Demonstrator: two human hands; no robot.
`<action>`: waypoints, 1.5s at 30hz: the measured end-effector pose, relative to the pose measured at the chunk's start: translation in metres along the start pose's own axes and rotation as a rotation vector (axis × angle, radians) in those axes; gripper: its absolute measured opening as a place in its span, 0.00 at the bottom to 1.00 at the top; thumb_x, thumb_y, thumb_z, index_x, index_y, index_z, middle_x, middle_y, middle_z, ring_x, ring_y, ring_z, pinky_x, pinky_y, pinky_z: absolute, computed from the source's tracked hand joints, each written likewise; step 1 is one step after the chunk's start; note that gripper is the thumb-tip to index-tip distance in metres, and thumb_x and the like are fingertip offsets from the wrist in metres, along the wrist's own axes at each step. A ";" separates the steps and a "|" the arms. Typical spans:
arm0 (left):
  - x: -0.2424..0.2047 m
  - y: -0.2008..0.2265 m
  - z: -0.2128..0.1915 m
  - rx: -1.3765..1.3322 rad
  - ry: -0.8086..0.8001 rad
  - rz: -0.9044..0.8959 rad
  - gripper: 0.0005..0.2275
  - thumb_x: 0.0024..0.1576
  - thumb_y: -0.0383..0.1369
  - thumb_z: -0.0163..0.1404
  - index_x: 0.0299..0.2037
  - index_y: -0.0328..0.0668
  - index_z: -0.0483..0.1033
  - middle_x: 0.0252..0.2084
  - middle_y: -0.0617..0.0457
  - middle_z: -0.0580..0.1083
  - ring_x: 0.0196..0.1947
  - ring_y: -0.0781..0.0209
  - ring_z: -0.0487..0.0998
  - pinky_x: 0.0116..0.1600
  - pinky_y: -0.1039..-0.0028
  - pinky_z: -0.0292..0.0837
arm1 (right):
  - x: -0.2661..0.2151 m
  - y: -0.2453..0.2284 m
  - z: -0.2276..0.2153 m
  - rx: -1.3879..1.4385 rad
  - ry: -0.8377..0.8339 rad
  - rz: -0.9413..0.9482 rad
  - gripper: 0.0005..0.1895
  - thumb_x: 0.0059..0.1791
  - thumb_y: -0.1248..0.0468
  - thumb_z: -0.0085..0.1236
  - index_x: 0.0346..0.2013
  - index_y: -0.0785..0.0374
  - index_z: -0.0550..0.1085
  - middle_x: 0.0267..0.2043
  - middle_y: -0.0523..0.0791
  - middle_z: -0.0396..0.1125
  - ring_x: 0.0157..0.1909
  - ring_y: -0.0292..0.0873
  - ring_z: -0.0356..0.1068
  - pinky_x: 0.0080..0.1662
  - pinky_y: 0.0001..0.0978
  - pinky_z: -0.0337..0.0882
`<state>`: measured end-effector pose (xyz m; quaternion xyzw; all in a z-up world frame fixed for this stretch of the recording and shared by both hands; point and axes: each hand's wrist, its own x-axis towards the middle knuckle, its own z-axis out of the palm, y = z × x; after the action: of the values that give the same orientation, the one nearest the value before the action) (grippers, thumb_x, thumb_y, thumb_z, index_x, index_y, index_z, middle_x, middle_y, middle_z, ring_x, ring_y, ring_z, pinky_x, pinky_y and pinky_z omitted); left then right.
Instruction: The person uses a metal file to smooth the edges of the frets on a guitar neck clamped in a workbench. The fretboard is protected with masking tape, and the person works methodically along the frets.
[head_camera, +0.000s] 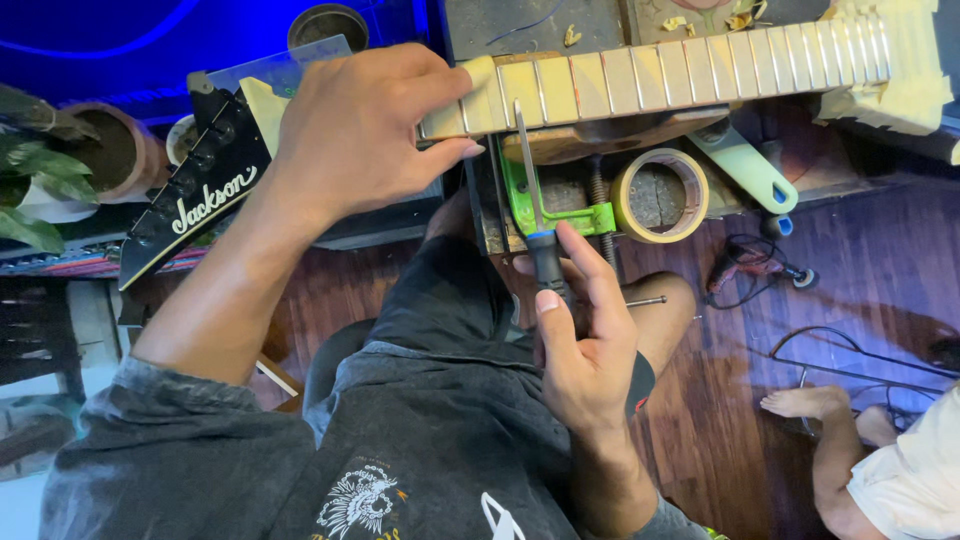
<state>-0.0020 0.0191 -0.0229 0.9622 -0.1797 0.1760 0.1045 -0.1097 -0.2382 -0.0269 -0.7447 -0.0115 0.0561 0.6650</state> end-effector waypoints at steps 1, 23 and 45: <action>-0.001 -0.004 -0.003 -0.065 -0.017 0.065 0.17 0.58 0.47 0.67 0.55 0.57 0.83 0.48 0.54 0.79 0.41 0.42 0.81 0.28 0.49 0.71 | 0.000 0.001 0.001 -0.027 0.002 -0.045 0.27 0.56 0.67 0.48 0.72 0.66 0.65 0.56 0.52 0.74 0.39 0.38 0.67 0.35 0.21 0.68; -0.006 -0.008 -0.003 0.047 -0.078 0.241 0.15 0.57 0.42 0.61 0.54 0.72 0.85 0.57 0.48 0.73 0.44 0.46 0.78 0.31 0.57 0.74 | 0.051 -0.030 0.023 -0.473 -0.036 -0.330 0.26 0.55 0.71 0.48 0.69 0.71 0.67 0.65 0.55 0.72 0.62 0.48 0.77 0.67 0.37 0.73; -0.006 -0.005 -0.003 0.051 -0.084 0.213 0.14 0.54 0.40 0.63 0.51 0.70 0.84 0.55 0.49 0.71 0.42 0.46 0.77 0.28 0.57 0.73 | 0.014 -0.015 -0.002 -0.498 -0.059 -0.279 0.26 0.55 0.68 0.48 0.68 0.73 0.68 0.67 0.56 0.71 0.65 0.49 0.75 0.67 0.36 0.72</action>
<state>-0.0063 0.0264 -0.0231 0.9465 -0.2808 0.1499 0.0532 -0.0944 -0.2371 -0.0123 -0.8742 -0.1465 -0.0187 0.4625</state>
